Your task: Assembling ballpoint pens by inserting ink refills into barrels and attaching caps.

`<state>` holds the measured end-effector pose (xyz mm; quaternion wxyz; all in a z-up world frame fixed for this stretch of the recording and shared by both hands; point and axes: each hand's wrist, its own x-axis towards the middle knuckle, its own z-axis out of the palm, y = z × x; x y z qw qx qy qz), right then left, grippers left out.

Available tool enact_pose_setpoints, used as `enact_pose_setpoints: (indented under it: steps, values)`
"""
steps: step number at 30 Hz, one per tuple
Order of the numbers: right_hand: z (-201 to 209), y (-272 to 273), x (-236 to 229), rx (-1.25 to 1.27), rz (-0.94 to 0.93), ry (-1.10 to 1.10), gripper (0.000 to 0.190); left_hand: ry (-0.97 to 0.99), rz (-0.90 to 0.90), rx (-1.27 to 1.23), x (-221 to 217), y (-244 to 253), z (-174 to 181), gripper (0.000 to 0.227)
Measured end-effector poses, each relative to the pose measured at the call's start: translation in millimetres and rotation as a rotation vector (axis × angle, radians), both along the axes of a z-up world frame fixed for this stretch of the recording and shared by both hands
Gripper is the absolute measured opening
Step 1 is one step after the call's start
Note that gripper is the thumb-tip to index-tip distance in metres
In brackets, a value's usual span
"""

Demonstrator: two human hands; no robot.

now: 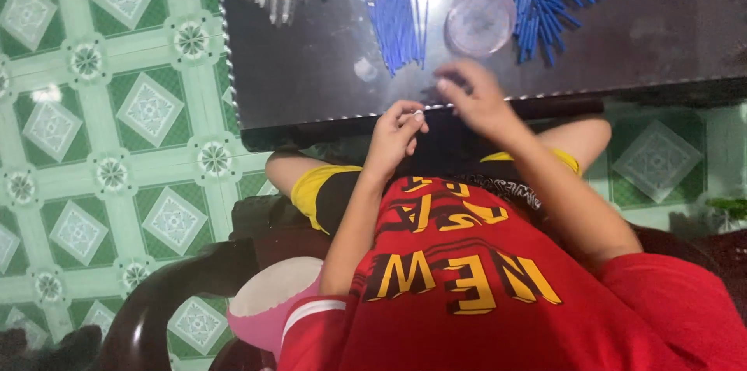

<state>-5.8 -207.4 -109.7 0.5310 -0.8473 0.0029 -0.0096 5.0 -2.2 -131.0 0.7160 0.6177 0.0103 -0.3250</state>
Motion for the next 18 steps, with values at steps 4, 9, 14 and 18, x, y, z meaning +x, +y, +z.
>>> enact_pose_setpoints:
  steps: [4, 9, 14, 18]
  values:
    - [-51, 24, -23, 1.003, -0.216, 0.575, 0.058, -0.696, -0.643, 0.604, 38, -27, 90, 0.032]
    - [-19, 39, -16, 1.499, -0.275, 0.441, 0.051, -1.285, -0.927, 0.913, 77, -69, 54, 0.02]
    - [-36, 15, 2, 1.497, -0.395, 0.323, 0.03, -1.676, -0.743, 0.989, 78, -109, 74, 0.011]
    - [-46, -12, 26, 1.472, -0.511, 0.219, 0.006, -1.352, -1.139, 1.192, 104, -118, 98, 0.011]
